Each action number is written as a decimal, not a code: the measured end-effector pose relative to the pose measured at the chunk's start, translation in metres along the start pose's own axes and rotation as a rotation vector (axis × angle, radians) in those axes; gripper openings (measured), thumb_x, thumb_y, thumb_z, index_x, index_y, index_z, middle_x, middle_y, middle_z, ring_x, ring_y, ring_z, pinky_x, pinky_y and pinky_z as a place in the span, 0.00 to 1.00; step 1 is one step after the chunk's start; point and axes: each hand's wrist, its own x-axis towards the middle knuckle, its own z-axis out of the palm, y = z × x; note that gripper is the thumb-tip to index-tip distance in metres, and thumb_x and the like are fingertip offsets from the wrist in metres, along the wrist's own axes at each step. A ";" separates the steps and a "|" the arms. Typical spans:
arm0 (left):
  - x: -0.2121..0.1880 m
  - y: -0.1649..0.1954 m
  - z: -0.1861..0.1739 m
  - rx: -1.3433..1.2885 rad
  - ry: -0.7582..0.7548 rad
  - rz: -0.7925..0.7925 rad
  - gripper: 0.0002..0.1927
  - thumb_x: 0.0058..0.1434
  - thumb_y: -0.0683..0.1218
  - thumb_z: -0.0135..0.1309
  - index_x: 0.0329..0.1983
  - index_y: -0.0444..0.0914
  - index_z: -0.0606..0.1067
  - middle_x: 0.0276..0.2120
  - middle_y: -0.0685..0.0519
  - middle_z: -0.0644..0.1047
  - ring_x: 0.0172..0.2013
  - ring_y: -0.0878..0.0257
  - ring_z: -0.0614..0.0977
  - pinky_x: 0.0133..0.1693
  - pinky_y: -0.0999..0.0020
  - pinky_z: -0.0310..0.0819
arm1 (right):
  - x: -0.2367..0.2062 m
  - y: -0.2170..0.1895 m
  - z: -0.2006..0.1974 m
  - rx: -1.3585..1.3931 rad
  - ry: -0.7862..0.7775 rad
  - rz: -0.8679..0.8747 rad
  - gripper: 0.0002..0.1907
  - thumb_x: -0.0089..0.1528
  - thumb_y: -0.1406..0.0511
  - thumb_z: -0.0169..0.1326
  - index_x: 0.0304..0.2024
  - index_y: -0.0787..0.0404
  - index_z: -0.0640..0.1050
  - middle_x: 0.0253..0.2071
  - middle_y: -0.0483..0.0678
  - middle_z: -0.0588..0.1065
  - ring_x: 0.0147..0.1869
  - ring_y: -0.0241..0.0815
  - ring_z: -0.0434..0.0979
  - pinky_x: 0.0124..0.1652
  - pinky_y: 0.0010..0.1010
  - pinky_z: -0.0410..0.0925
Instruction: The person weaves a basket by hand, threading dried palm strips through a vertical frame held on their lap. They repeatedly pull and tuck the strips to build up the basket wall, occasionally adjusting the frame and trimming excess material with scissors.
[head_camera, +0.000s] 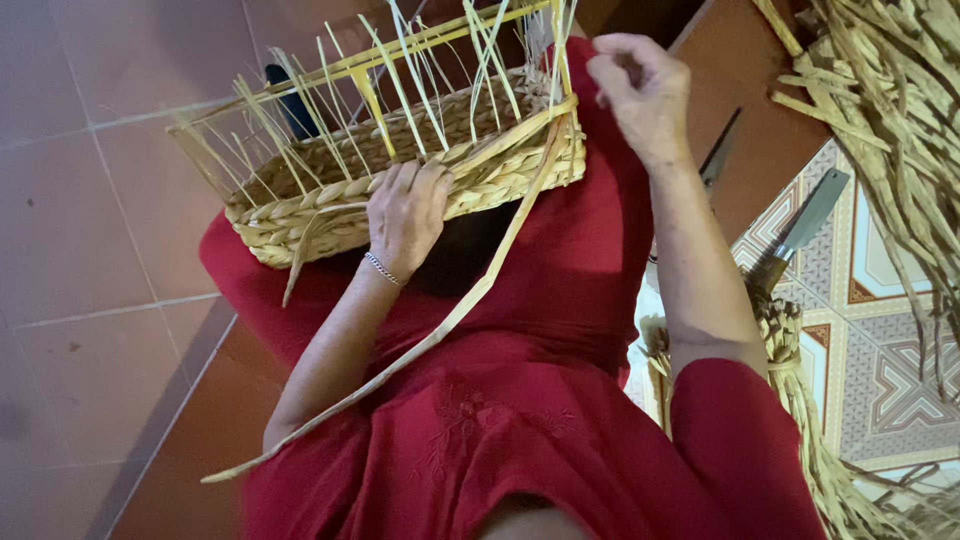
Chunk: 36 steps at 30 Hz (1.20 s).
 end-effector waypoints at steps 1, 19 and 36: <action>0.000 -0.001 -0.001 -0.011 0.042 0.018 0.09 0.66 0.46 0.63 0.43 0.37 0.77 0.35 0.48 0.79 0.36 0.54 0.81 0.38 0.61 0.76 | 0.002 0.002 0.003 -0.085 0.012 -0.049 0.08 0.69 0.75 0.61 0.51 0.66 0.81 0.38 0.48 0.81 0.37 0.33 0.79 0.37 0.24 0.74; -0.001 0.003 -0.007 -0.057 0.075 0.052 0.08 0.65 0.45 0.64 0.41 0.39 0.76 0.34 0.50 0.75 0.38 0.51 0.78 0.41 0.58 0.73 | 0.045 0.003 0.026 0.361 -0.212 0.301 0.05 0.71 0.68 0.59 0.48 0.61 0.82 0.39 0.45 0.84 0.41 0.32 0.83 0.48 0.25 0.76; -0.011 -0.004 -0.011 -0.123 0.040 0.039 0.12 0.63 0.43 0.64 0.46 0.38 0.74 0.37 0.48 0.75 0.40 0.49 0.78 0.41 0.56 0.73 | 0.035 0.016 0.023 0.038 -0.089 0.277 0.13 0.71 0.68 0.63 0.31 0.62 0.77 0.29 0.41 0.76 0.30 0.27 0.70 0.32 0.23 0.66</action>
